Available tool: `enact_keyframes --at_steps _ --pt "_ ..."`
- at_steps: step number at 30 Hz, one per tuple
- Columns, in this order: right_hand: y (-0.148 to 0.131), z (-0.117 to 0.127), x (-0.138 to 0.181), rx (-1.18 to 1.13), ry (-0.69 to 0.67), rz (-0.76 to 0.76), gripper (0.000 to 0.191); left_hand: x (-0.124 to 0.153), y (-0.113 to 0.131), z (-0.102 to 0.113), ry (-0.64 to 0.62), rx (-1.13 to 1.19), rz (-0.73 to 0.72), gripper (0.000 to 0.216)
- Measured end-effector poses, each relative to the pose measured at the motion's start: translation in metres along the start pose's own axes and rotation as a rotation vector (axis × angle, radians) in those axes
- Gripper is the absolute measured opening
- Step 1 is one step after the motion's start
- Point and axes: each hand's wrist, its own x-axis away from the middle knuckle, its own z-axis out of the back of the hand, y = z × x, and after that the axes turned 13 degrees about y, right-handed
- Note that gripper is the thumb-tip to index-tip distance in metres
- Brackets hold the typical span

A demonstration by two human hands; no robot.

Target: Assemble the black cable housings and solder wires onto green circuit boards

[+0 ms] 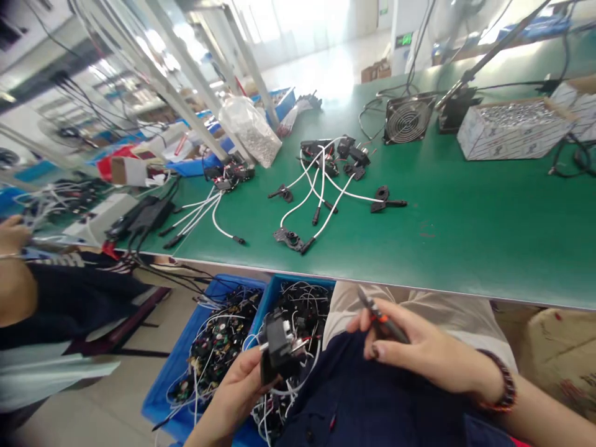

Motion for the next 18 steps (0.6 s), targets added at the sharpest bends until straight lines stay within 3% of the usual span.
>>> enact_keyframes --at_steps 3,7,13,16,18 --pt "0.007 -0.021 -0.019 -0.216 -0.150 0.000 0.047 -0.009 0.001 -0.040 -0.081 0.355 0.093 0.060" --pt "0.015 -0.030 -0.036 -0.409 -0.140 0.055 0.051 -0.025 0.002 -0.074 -0.241 0.343 0.156 0.054" --pt "0.024 -0.037 -0.035 -0.470 -0.059 -0.012 0.057 -0.039 0.004 -0.073 -0.364 0.131 0.176 0.041" --pt "0.026 -0.037 -0.034 -0.457 -0.044 -0.007 0.060 -0.040 0.008 -0.072 -0.325 0.028 0.137 0.032" --pt "0.025 -0.036 -0.033 -0.422 -0.031 0.020 0.058 -0.041 0.013 -0.073 -0.249 -0.072 0.037 0.017"
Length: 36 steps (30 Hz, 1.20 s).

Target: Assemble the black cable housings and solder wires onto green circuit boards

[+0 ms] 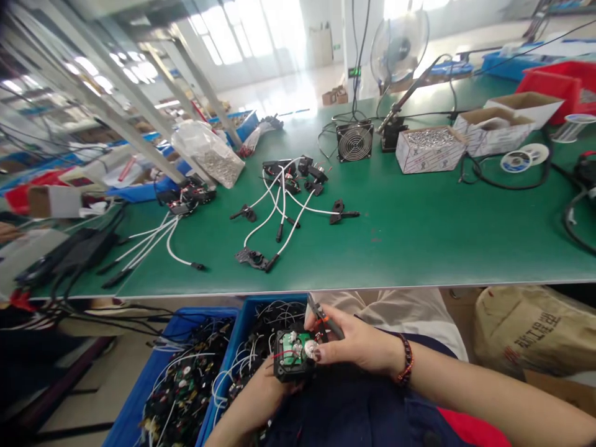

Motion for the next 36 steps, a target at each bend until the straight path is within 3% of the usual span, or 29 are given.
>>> enact_keyframes --at_steps 6,9,11,14,16,21,24,28,32,36 --pt "-0.014 0.001 0.006 0.091 -0.046 0.029 0.055 0.008 0.021 0.008 0.249 -0.596 -0.444 0.015" --pt "-0.020 0.001 0.010 0.128 -0.134 -0.053 0.055 0.025 0.037 0.017 0.353 -0.569 -0.580 0.022" --pt "-0.021 0.001 0.012 0.133 -0.166 -0.106 0.056 0.038 0.051 0.019 0.252 -0.539 -0.631 0.021" --pt "-0.022 0.001 0.013 0.193 -0.159 -0.111 0.056 0.051 0.070 0.013 -0.023 -0.605 -0.599 0.028" --pt "-0.023 0.001 0.012 0.297 -0.146 -0.059 0.052 0.051 0.079 0.004 -0.082 -0.659 -0.590 0.030" --pt "-0.029 0.003 0.012 0.451 -0.136 0.038 0.047 0.026 0.077 -0.014 0.013 -0.472 -0.559 0.020" --pt "-0.039 0.004 0.019 0.476 -0.102 0.027 0.039 0.014 0.063 -0.018 0.072 -0.194 -0.351 0.032" --pt "-0.057 0.004 0.036 0.678 0.010 -0.026 0.024 0.013 0.045 -0.026 0.055 0.048 -0.110 0.045" --pt "-0.073 0.003 0.050 0.805 -0.057 -0.158 0.031 0.021 0.045 -0.033 0.068 0.015 -0.096 0.044" --pt "-0.082 0.001 0.053 0.874 -0.068 -0.232 0.032 0.026 0.056 -0.037 0.027 -0.101 -0.177 0.035"
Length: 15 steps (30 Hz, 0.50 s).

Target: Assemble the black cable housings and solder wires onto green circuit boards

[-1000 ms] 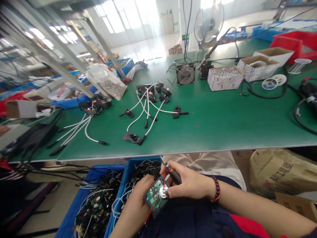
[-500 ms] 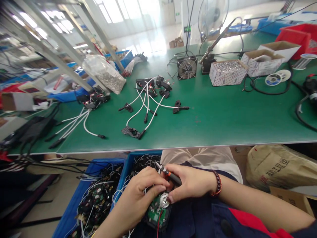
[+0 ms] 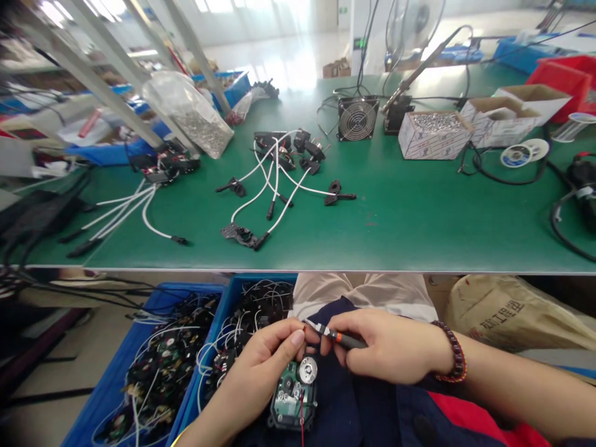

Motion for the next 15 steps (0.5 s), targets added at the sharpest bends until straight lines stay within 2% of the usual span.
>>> enact_keyframes --at_steps 3,6,15 --pt "-0.003 0.003 0.001 0.029 -0.022 -0.022 0.033 -0.001 0.008 -0.002 -0.033 -0.020 -0.062 0.032" --pt "-0.007 0.004 0.002 0.037 -0.036 -0.029 0.032 -0.002 0.010 -0.003 0.005 -0.040 -0.083 0.029" --pt "-0.013 -0.005 0.007 0.014 0.017 -0.010 0.034 0.000 0.008 -0.005 0.077 -0.072 -0.037 0.027"
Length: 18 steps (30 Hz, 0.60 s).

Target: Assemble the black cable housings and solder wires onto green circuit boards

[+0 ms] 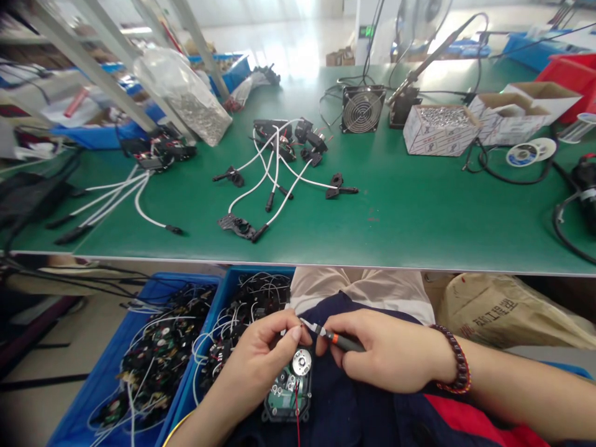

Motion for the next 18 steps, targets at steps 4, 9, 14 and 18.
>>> enact_keyframes --at_steps 4,9,14,18 --pt "-0.0021 -0.0009 -0.0005 -0.018 0.004 0.003 0.034 0.0002 0.0009 0.0007 0.009 -0.008 0.002 0.025" --pt "-0.0042 -0.0012 0.0003 0.020 0.015 0.012 0.033 -0.0004 0.0019 0.0009 0.011 -0.009 0.004 0.023" --pt "-0.0025 -0.0006 0.0008 0.035 0.014 0.002 0.033 -0.0008 0.0015 0.0019 0.008 -0.032 -0.015 0.025" --pt "-0.0004 0.0012 -0.0011 0.032 0.003 0.001 0.033 -0.0007 0.0032 0.0032 0.000 -0.035 -0.015 0.026"
